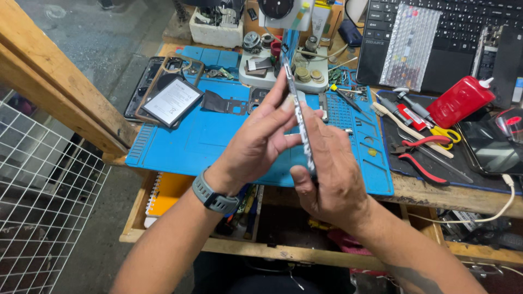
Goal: The person cleans the interior of a smartphone chassis with a cloth and a metal tool. They then place the motherboard and battery into the chassis, aligning the components and pressing them into place.
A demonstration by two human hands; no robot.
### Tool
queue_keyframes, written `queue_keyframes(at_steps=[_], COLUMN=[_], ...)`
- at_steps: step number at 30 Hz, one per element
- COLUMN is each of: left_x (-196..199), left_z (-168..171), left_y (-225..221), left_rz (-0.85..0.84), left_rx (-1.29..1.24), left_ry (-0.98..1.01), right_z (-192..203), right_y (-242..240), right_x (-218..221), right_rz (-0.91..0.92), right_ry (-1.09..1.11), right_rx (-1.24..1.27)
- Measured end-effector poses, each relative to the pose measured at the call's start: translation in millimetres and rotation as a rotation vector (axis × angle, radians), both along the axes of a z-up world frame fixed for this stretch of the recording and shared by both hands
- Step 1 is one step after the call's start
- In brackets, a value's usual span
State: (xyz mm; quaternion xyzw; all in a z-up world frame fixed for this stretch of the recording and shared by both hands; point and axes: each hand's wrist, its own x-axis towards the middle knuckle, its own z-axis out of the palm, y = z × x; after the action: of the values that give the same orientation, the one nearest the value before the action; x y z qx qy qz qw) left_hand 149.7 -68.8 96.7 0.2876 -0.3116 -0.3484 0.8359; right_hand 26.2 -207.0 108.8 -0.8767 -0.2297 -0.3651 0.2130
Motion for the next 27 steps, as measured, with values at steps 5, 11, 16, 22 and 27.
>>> queue_keyframes(at_steps=[5,11,16,22,27], left_x=[-29.9,-59.4,-79.8,-89.0,-89.7], left_z=[0.0,-24.7,-15.2,-15.2,-8.0], left_y=[12.2,22.0,30.0,32.0,31.7], left_rz=[-0.022,0.012,-0.206,-0.282,-0.279], left_rx=[-0.038,0.159,0.267,0.163,0.186], left_ry=[0.25,0.077,0.094,0.135,0.104], right_z=[-1.1,17.0,4.7,-18.2,-6.4], right_y=[-4.9,-27.0,-39.1,-35.1,-33.0], right_x=[-3.6,-1.9,-2.8,-13.6,-14.6], right_rz=[-0.006,0.144,0.491,0.466,0.468], right_ry=[-0.07,0.066,0.353,0.254,0.236], right_rx=[-0.263,0.225,0.445,0.592,0.572])
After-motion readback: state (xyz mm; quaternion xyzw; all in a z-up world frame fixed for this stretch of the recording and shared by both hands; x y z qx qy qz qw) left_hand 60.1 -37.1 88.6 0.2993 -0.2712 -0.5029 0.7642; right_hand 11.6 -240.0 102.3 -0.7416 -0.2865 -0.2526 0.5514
